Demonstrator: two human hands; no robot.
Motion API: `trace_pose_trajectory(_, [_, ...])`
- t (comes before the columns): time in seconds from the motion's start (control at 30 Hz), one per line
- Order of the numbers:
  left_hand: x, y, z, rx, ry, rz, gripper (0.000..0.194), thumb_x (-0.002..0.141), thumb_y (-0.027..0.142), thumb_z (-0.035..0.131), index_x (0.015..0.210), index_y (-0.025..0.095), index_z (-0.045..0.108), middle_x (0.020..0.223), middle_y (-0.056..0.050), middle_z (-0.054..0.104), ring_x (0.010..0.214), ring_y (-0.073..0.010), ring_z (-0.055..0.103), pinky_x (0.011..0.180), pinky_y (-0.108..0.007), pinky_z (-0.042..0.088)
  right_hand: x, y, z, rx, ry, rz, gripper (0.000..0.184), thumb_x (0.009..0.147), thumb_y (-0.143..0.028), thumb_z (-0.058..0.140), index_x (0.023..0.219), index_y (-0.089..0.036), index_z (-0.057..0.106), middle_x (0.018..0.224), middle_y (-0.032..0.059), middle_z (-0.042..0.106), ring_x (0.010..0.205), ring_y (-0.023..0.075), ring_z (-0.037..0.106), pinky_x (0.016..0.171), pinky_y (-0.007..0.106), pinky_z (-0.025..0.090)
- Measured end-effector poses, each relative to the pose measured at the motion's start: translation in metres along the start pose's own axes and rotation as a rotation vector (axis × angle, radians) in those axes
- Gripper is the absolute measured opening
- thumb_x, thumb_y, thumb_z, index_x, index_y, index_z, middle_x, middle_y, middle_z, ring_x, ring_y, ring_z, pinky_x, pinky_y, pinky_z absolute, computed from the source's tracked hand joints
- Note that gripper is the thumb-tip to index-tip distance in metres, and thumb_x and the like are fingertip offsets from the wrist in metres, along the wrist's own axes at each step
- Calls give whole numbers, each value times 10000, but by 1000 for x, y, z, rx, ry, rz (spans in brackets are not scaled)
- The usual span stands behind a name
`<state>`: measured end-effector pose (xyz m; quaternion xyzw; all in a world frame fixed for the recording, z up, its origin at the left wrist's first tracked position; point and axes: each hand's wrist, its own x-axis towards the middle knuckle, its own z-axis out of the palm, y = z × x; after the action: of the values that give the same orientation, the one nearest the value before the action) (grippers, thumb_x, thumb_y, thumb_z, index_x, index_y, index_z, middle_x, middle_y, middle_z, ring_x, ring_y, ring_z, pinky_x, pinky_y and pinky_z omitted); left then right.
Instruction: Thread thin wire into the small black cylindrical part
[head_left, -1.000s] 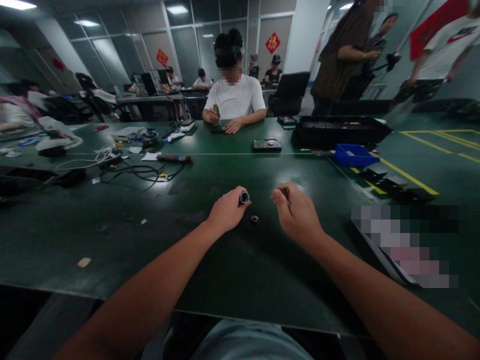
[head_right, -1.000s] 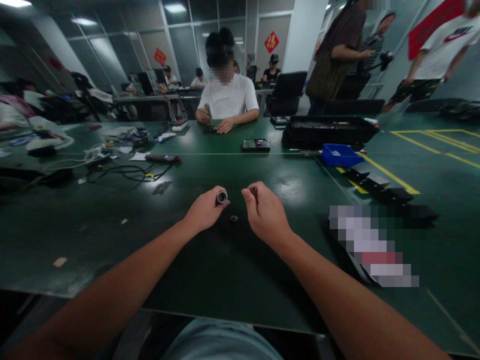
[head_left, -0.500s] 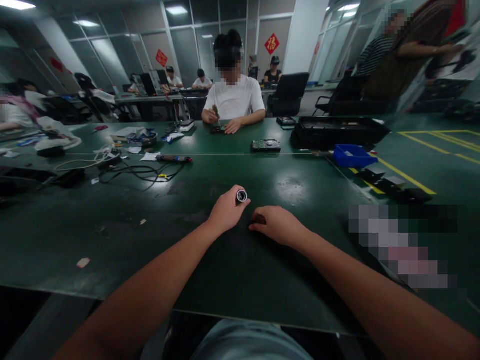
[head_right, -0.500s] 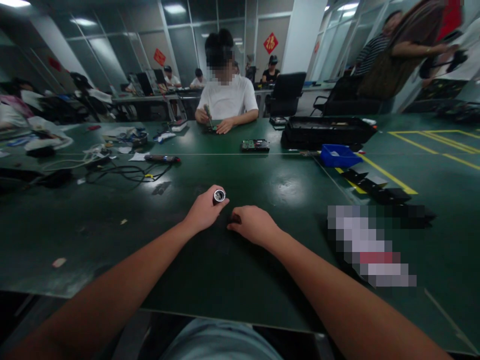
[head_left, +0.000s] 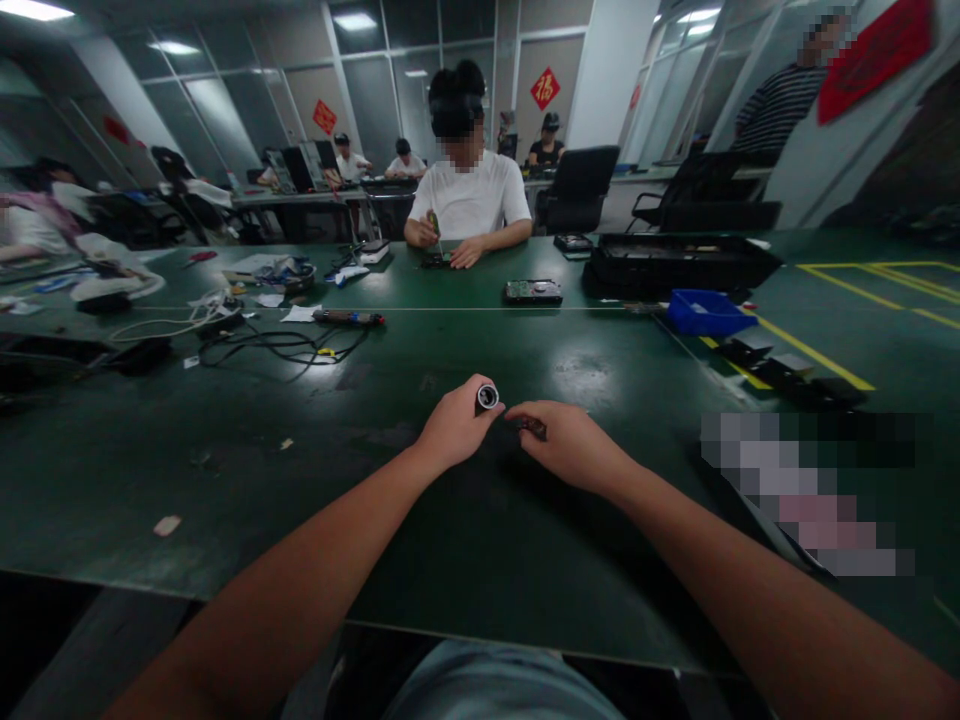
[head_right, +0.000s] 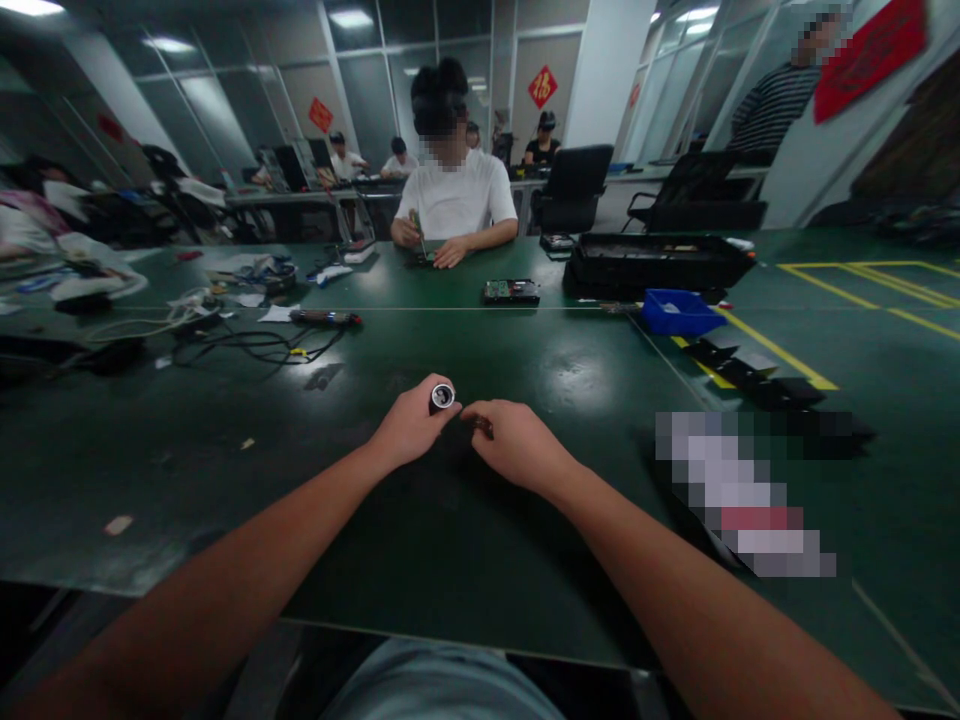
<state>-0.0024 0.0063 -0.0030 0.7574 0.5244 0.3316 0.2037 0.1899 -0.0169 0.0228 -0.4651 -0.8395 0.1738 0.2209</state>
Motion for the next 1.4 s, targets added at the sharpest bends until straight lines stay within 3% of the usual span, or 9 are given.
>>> trace_pose_trajectory(0.13, [-1,1,1,-10,-50,31,146,875,274,598,1009,227,564,897,-4,664,800,-164,606,698,-280,441,-1,-7,-3,82,106,55,212,900,-274,574,1075,-222,681,897,35,735,757,184,665,679,315,501])
trace_pose_trajectory(0.37, [-5,13,0,-67,-190,109,133,885,238,562,1017,230,581,957,-20,693,869,-180,642,760,-291,468,-2,-12,0,58,223,-95,192,904,-217,593,1031,-240,735,1040,57,690,901,187,653,798,334,509])
trace_pose_trajectory(0.67, [-6,15,2,-53,-201,143,147,892,237,539,1031,227,588,1002,-35,690,901,-200,643,781,-318,478,1,-8,5,8,266,-136,149,890,-200,627,980,-244,737,987,44,690,862,179,652,769,316,513])
trace_pose_trajectory(0.87, [-6,16,1,-19,-186,157,196,887,258,546,1077,230,584,1028,-45,686,924,-218,640,784,-334,470,1,-7,3,7,359,-3,185,849,-281,683,1023,-219,674,955,53,663,775,183,626,678,317,494])
trace_pose_trajectory(1.4, [-6,17,-2,51,-204,173,147,890,275,532,1023,228,570,972,-43,660,865,-212,622,711,-321,438,1,-10,1,37,313,30,189,864,-324,628,999,-201,679,876,48,684,718,175,597,625,311,447])
